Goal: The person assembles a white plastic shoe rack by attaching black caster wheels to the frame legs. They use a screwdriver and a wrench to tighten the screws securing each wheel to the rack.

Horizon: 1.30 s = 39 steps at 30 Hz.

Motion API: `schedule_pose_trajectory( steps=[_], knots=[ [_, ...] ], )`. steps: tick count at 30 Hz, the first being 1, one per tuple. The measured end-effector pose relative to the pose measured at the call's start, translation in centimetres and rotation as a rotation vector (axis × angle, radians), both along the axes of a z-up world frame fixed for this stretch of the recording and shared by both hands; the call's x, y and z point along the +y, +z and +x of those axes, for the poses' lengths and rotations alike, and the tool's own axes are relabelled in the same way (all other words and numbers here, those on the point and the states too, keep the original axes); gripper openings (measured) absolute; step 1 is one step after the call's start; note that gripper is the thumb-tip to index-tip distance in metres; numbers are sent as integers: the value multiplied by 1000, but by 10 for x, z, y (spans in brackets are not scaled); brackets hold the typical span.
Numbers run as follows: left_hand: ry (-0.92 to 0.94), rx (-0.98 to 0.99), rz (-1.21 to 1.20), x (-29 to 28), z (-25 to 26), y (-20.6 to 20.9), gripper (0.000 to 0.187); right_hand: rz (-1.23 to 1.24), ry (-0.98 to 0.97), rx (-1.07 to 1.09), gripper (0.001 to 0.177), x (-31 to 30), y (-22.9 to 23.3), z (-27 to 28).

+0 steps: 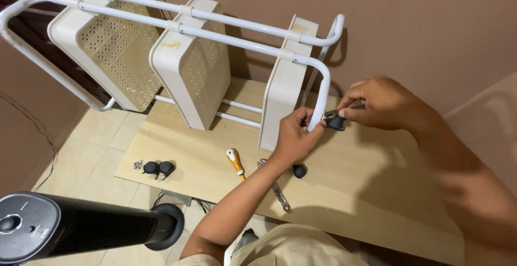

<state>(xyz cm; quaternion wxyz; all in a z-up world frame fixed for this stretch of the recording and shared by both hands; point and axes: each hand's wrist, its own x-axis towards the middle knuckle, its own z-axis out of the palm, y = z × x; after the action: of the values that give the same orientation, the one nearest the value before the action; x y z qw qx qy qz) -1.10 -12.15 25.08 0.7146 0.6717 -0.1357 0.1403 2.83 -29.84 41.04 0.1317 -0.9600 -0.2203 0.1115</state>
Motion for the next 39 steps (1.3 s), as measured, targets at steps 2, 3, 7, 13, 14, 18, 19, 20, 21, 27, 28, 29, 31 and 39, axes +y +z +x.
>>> schedule_pose_trajectory(
  steps=[2,3,7,13,14,18,19,20,21,27,28,29,31,39],
  knots=[
    [112,-94,67,-2,-6,8,17,-138,-4,23,26,7,7,7],
    [148,-120,83,-3,-9,11,18,-131,14,18,24,10,9,10],
    [233,-190,128,-5,-15,21,18,-168,90,36,19,20,14,23],
    [213,-315,180,1,-18,17,14,-189,299,13,14,38,22,41],
    [216,-374,189,2,-18,15,13,-186,328,6,14,41,23,41],
    [203,-340,207,1,-16,11,18,-262,127,90,15,45,29,24],
    [200,-335,208,1,-16,9,19,-311,146,34,15,47,28,19],
    [197,-331,208,0,-15,8,21,-360,166,-22,16,49,27,14],
    [189,-318,206,0,-15,8,20,-417,186,-42,13,52,25,10],
    [133,-270,170,2,-16,7,24,-406,439,-520,5,42,-10,-24],
    [125,-281,174,4,-17,7,26,-400,468,-614,4,41,-20,-30],
    [118,-294,176,5,-17,7,28,-396,497,-710,7,40,-28,-36],
    [105,-321,157,6,-17,7,29,-476,454,-868,7,42,-51,-56],
    [-126,-83,-76,5,-9,-11,26,-332,226,-1220,10,47,-87,-94]
  ],
)
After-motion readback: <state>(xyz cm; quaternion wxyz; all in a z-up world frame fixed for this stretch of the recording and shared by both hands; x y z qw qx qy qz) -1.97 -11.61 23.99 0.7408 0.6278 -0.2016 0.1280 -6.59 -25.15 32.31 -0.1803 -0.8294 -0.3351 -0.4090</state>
